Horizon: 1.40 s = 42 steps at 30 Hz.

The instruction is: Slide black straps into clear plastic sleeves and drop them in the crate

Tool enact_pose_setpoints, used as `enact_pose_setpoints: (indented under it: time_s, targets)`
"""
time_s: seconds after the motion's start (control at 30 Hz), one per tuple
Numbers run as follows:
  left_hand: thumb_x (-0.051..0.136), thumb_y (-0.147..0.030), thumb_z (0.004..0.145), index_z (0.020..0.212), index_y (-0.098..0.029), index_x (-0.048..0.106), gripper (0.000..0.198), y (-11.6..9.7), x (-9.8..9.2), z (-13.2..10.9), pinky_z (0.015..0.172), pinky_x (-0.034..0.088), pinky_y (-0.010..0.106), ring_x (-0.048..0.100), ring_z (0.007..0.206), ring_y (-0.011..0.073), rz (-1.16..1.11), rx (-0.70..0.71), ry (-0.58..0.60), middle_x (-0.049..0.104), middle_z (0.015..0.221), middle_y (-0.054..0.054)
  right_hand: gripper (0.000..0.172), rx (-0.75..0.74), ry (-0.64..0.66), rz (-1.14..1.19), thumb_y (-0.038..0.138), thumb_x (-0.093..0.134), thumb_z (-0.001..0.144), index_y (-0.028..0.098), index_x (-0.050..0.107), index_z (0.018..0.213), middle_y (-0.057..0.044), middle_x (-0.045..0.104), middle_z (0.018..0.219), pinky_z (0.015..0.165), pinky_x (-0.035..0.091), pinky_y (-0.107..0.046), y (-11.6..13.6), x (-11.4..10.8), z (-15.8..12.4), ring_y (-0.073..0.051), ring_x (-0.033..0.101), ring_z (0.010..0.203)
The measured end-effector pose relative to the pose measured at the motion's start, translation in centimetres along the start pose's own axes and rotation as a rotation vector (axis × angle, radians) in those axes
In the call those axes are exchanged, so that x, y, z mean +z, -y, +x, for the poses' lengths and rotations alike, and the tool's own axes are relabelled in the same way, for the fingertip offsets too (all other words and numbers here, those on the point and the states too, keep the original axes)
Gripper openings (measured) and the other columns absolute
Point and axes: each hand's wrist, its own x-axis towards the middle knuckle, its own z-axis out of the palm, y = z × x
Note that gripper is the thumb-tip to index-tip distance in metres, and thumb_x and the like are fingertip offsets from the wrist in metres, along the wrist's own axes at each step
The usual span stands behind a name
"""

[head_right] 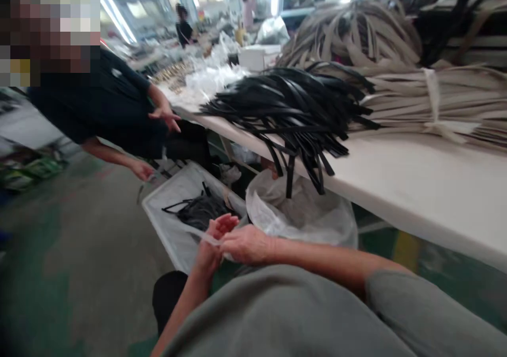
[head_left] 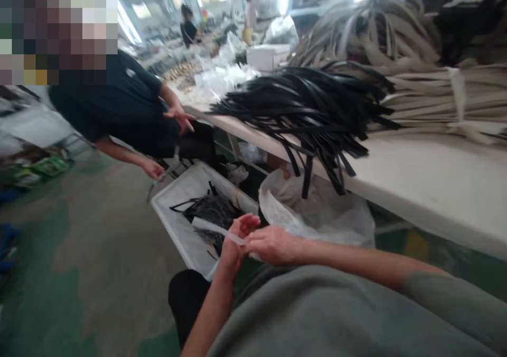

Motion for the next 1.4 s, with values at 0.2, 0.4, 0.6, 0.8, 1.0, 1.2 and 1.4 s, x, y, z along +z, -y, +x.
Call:
enact_pose_setpoints:
  time_s: [0.2, 0.4, 0.6, 0.8, 1.0, 1.2, 1.4]
  targets:
    - [0.064, -0.054, 0.079, 0.109, -0.021, 0.071, 0.046, -1.2, -4.7, -0.9, 0.099, 0.047, 0.039, 0.06, 0.116, 0.0276, -0.273, 0.032, -0.063, 0.069, 0.115, 0.013, 0.028, 0.008, -0.079, 0.109, 0.009, 0.048, 0.082, 0.021, 0.068, 0.1, -0.001, 0.072, 0.094, 0.079, 0.05, -0.021, -0.7, 1.2, 5.8, -0.012, 0.067, 0.086]
    - [0.074, -0.074, 0.049, 0.085, -0.021, 0.076, 0.064, 2.8, -6.0, 0.6, 0.086, 0.051, 0.045, 0.066, 0.093, 0.0349, -0.258, 0.122, -0.155, 0.073, 0.093, 0.015, 0.028, 0.075, -0.083, -0.027, 0.012, 0.054, 0.08, 0.023, 0.072, 0.098, -0.001, 0.073, 0.098, 0.075, 0.049, -0.02, -2.4, 1.2, 12.9, -0.013, 0.067, 0.085]
    - [0.08, -0.048, 0.064, 0.085, -0.022, 0.074, 0.034, 0.9, -5.7, -0.4, 0.078, 0.051, 0.036, 0.057, 0.053, 0.0164, -0.076, 0.232, -0.232, 0.052, 0.047, -0.002, 0.026, 0.295, -0.103, -0.042, 0.026, 0.051, 0.089, 0.024, 0.075, 0.1, -0.003, 0.075, 0.093, 0.072, 0.047, -0.023, -4.9, 0.3, 17.6, -0.017, 0.068, 0.084]
    - [0.073, -0.05, 0.073, 0.104, -0.016, 0.068, 0.046, -0.9, -7.3, -5.0, 0.06, 0.045, 0.025, 0.055, 0.057, 0.0125, 0.139, 0.196, -0.316, 0.061, 0.059, -0.001, 0.028, 0.532, -0.099, 0.04, 0.027, 0.051, 0.09, 0.019, 0.076, 0.098, -0.004, 0.073, 0.081, 0.062, 0.041, -0.021, -7.4, -2.6, 20.3, -0.016, 0.064, 0.074]
    - [0.075, -0.046, 0.069, 0.101, -0.014, 0.063, 0.047, -1.4, -7.2, -8.2, 0.053, 0.041, 0.022, 0.052, 0.05, 0.0101, 0.206, 0.112, -0.382, 0.059, 0.057, -0.003, 0.04, 0.616, 0.016, 0.087, 0.018, 0.035, 0.095, 0.008, 0.065, 0.119, -0.01, 0.069, 0.105, 0.079, 0.045, -0.025, -11.1, -2.6, 22.1, -0.018, 0.062, 0.093]
    - [0.075, -0.04, 0.069, 0.102, -0.014, 0.061, 0.044, -2.9, -7.4, -6.3, 0.049, 0.04, 0.02, 0.048, 0.044, 0.0074, 0.055, 0.244, -0.409, 0.056, 0.053, -0.006, 0.074, 0.511, 0.038, -0.323, 0.024, 0.063, 0.083, 0.019, 0.032, 0.15, -0.016, 0.041, 0.148, 0.095, 0.044, -0.041, -8.4, -1.4, 19.5, -0.03, 0.057, 0.116]
    - [0.076, -0.037, 0.069, 0.1, -0.015, 0.061, 0.04, -3.5, -7.3, -3.9, 0.048, 0.041, 0.019, 0.049, 0.045, 0.0072, 0.065, 0.292, -0.392, 0.059, 0.055, -0.004, 0.057, 0.719, 0.38, 0.418, 0.06, 0.044, 0.092, 0.011, 0.071, 0.081, -0.011, 0.071, 0.079, 0.072, 0.051, -0.027, -3.5, 2.7, 13.4, -0.02, 0.067, 0.078]
